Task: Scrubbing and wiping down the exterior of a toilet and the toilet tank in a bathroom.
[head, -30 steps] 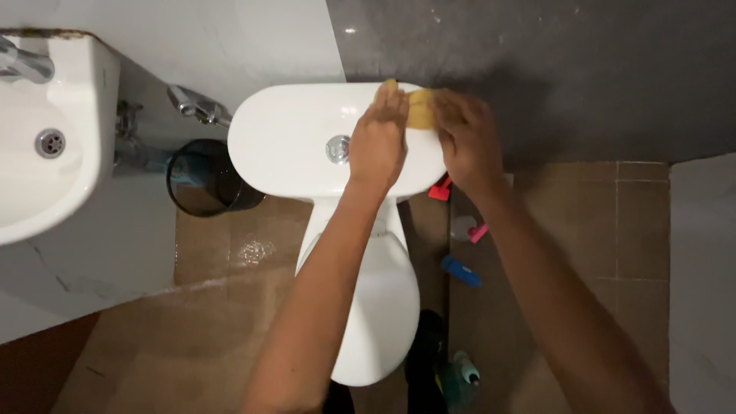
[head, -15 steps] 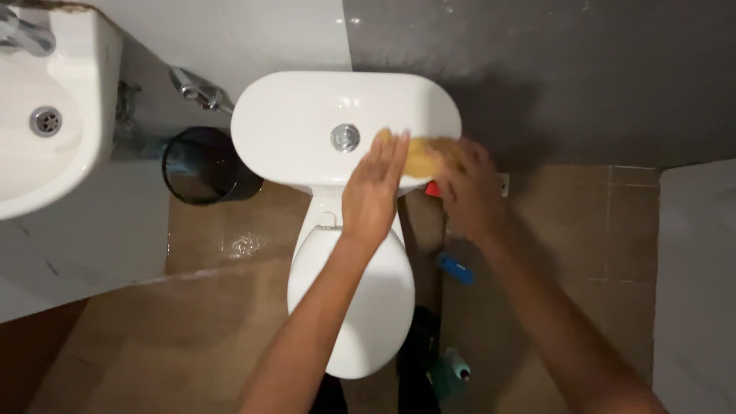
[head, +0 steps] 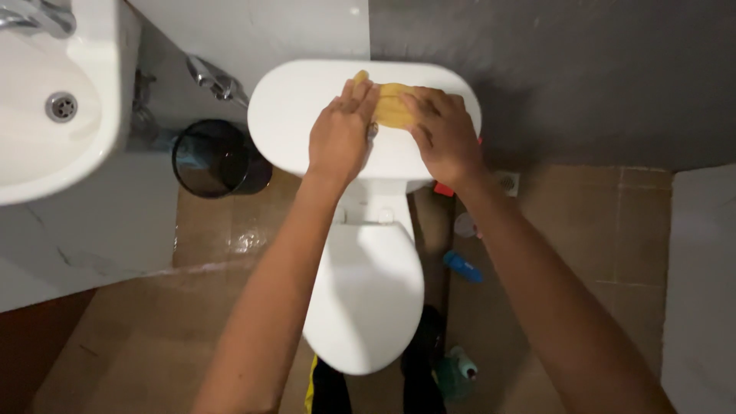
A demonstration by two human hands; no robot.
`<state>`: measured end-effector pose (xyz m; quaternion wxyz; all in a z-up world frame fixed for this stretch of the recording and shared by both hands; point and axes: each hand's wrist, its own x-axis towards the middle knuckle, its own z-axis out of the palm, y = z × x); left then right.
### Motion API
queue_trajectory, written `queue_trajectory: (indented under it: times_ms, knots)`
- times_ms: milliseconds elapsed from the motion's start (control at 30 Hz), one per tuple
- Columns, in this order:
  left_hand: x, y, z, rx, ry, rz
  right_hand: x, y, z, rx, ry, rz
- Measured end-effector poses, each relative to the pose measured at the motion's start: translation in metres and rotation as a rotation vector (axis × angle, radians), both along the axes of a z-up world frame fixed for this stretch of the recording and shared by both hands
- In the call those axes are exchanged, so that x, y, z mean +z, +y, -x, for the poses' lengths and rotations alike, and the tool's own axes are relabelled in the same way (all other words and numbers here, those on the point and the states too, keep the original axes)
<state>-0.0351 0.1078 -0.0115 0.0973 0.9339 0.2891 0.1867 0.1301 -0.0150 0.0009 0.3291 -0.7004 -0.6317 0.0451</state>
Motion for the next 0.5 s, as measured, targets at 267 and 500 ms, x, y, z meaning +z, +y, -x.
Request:
queue_trajectory:
  times_ms: [267,500]
  knots:
    - [-0.001,-0.093,0.047,0.083,-0.101,0.057,-0.008,-0.066,0.018,0.166,0.006,-0.003]
    - [-0.006,-0.1,0.025,0.032,-0.109,-0.096,-0.004,-0.071,0.003,0.116,-0.197,0.121]
